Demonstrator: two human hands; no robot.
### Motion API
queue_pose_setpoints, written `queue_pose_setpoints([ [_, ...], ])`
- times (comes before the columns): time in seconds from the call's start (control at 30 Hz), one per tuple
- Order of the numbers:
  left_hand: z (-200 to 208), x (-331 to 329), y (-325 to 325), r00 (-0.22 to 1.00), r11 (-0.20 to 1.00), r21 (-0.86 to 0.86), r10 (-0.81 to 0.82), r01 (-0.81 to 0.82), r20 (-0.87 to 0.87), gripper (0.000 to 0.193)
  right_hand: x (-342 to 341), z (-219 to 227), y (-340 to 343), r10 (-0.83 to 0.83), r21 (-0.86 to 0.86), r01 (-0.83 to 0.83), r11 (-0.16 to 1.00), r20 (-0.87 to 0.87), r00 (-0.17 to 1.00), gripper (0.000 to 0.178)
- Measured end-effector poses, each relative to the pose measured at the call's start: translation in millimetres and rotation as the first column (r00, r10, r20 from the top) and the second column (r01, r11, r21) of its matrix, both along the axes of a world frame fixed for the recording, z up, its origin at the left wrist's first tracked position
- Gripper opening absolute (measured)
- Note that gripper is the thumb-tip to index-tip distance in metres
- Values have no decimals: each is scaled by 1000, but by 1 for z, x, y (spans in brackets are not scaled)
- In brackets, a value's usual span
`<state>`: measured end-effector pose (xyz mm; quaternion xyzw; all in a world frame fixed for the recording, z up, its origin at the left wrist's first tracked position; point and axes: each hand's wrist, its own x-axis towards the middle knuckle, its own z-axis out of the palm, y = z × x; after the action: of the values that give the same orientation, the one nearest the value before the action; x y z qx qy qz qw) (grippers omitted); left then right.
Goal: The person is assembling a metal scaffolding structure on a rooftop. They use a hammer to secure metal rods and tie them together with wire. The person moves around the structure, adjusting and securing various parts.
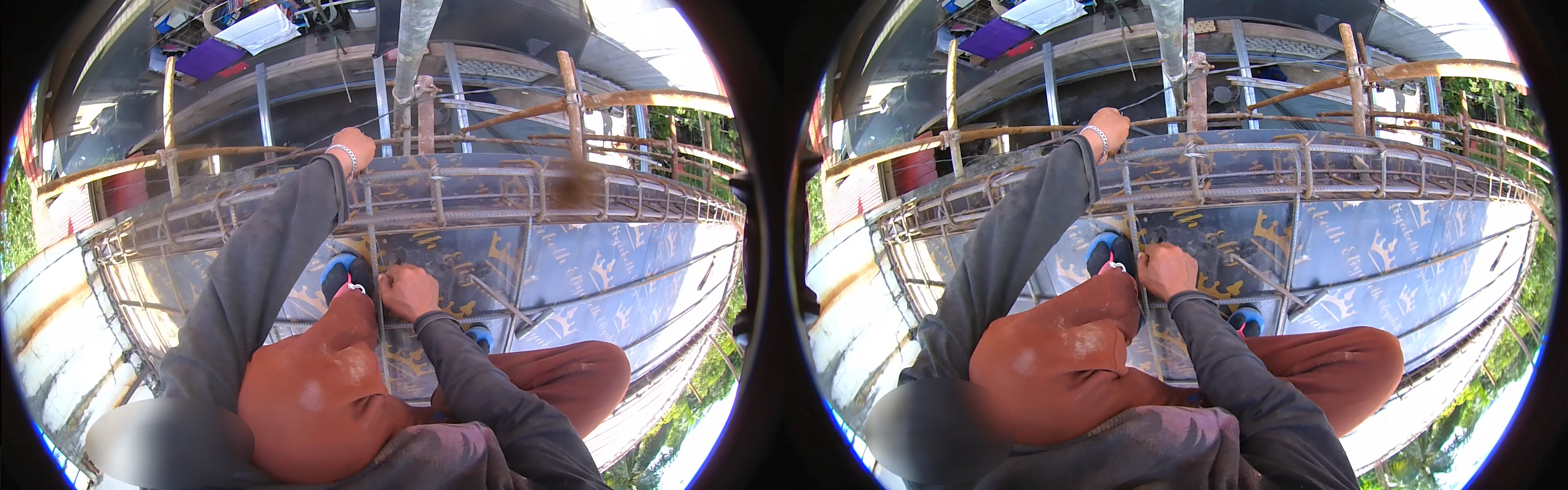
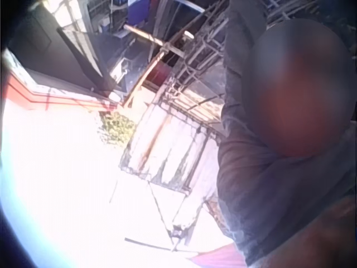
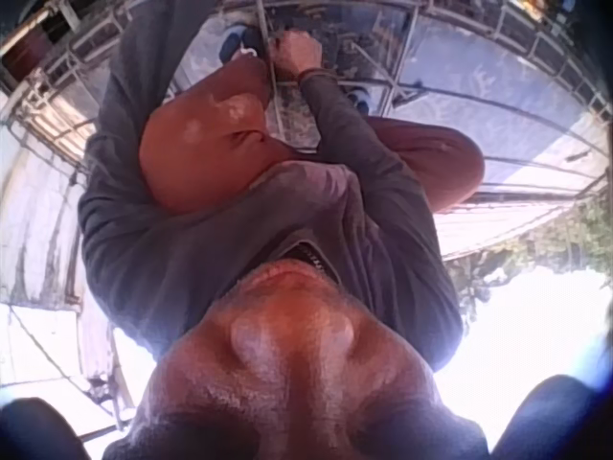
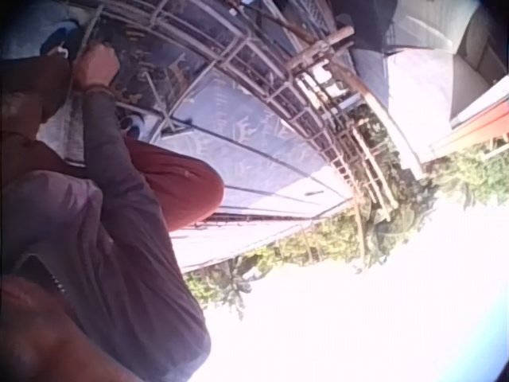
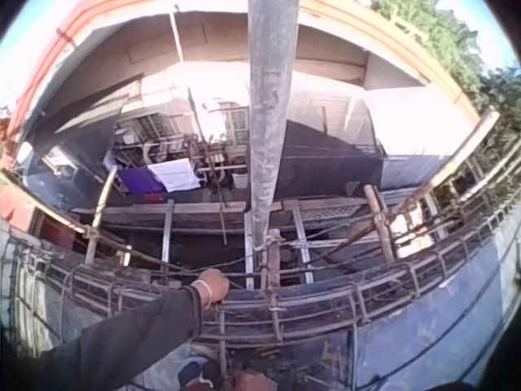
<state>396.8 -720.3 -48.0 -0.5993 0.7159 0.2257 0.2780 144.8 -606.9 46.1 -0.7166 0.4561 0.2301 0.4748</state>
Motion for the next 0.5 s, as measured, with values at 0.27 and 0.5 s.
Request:
queue_pose_setpoints([
  [0.27,0,-8,1,991,988,-86,127,-130,-47,23,-2,-22,23,-223,90,224,970,-13,975,34],
  [0.5,0,-13,0,996,990,-129,47,-56,-72,17,-6,-27,23,-191,49,188,981,59,980,27],
])
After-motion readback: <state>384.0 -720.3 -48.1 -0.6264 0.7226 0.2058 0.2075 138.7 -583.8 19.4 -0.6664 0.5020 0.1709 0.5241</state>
